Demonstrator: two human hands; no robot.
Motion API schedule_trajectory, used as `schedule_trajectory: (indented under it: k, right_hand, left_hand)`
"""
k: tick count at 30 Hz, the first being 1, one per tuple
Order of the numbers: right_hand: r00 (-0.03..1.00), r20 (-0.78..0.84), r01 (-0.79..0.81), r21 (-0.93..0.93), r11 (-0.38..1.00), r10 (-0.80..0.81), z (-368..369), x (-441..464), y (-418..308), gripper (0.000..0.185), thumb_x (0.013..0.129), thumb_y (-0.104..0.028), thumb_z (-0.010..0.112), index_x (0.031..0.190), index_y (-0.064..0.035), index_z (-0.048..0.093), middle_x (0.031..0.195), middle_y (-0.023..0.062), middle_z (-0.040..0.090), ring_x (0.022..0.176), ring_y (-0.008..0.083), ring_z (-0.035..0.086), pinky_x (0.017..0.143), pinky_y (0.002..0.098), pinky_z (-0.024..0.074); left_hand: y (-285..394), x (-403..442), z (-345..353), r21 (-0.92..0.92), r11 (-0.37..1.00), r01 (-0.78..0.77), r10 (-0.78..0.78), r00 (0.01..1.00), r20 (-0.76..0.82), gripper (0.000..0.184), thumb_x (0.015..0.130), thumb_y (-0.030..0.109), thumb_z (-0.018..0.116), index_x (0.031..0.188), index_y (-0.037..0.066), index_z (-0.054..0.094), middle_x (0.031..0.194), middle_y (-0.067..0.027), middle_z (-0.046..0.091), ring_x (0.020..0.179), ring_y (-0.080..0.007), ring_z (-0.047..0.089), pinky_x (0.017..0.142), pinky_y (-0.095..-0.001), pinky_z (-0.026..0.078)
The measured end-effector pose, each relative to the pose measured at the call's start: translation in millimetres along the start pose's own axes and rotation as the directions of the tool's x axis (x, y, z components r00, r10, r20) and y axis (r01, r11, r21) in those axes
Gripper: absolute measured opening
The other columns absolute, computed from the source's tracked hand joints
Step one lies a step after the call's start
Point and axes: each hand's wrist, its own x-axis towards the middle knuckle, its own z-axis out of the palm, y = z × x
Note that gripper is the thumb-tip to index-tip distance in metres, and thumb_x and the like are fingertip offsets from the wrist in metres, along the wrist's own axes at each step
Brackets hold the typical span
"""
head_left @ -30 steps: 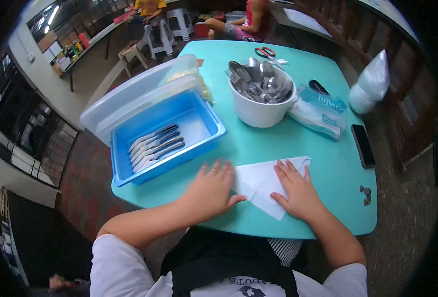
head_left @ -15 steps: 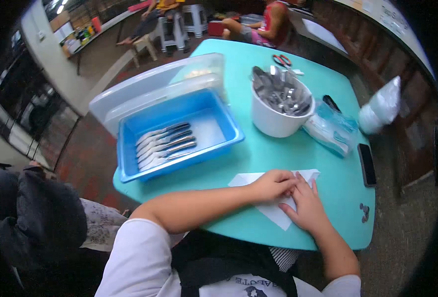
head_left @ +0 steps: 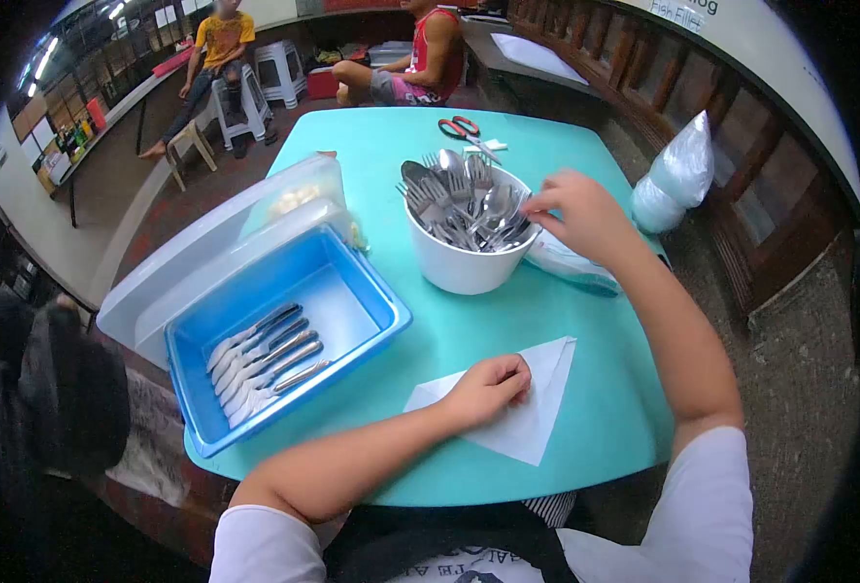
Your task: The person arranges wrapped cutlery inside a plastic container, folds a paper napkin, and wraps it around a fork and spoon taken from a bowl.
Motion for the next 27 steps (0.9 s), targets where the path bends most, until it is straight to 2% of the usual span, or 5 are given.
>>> schedule_trajectory:
  k: [7,13,19,23,27]
  right_hand:
    - [0.946,0.325,0.132,-0.405,0.905,0.008,32,48,-24,0.009,0.069,-0.009,0.071,0.074,-0.0165,0.074,0.087,0.0026,0.061,0.098,0.0207,0.056,0.089,0.0440,0.0407]
    - [0.890,0.248,0.456,-0.461,0.762,-0.382,11,43,-6,0.005,0.072,-0.013,0.066,0.069,-0.0159,0.070,0.084,0.0008,0.058,0.096,0.0190,0.055,0.093,0.0402,0.0403]
    - [0.919,-0.218,0.123,-0.635,0.763,-0.330,-31,13,36,0.007,0.075,-0.019,0.061,0.073,-0.0172,0.067,0.089,-0.0008,0.059,0.100,0.0189,0.056,0.092,0.0402,0.0396]
    - [0.856,-0.502,-0.101,-0.393,0.914,-0.121,-33,-36,36,0.007,0.077,-0.014,0.067,0.082,-0.0172,0.071,0.089,-0.0009,0.063,0.094,0.0210,0.058,0.086,0.0405,0.0392]
    - [0.881,-0.473,-0.057,-0.132,0.990,-0.012,-1,-92,7,0.014,0.076,-0.010,0.071,0.086,-0.0192,0.074,0.090,0.0005,0.068,0.093,0.0227,0.060,0.085,0.0412,0.0403]
  left_hand:
    - [1,-1,-1,-0.017,1.000,-0.009,0.009,1.000,0.000,0.017,0.101,0.017,0.049,0.092,0.004,0.053,0.082,-0.0024,0.056,0.077,-0.0125,0.053,0.073,-0.0276,0.046]
    - [-2,2,1,-0.026,1.000,0.006,-0.007,0.999,-0.040,0.015,0.099,0.015,0.050,0.091,0.003,0.055,0.077,-0.0016,0.057,0.072,-0.0112,0.055,0.069,-0.0265,0.047]
    - [-1,0,-1,-0.022,1.000,0.016,-0.016,1.000,-0.014,0.014,0.100,0.016,0.051,0.094,0.004,0.054,0.084,-0.0027,0.058,0.079,-0.0127,0.055,0.075,-0.0280,0.047]
    - [-1,-1,0,-0.027,0.999,0.021,-0.022,0.999,-0.027,0.014,0.100,0.017,0.051,0.096,0.004,0.055,0.085,-0.0030,0.059,0.080,-0.0125,0.056,0.076,-0.0283,0.047]
    - [3,-1,0,-0.092,0.996,0.005,-0.015,0.994,-0.107,0.020,0.101,0.023,0.050,0.105,0.004,0.056,0.091,-0.0053,0.060,0.081,-0.0139,0.057,0.075,-0.0286,0.047]
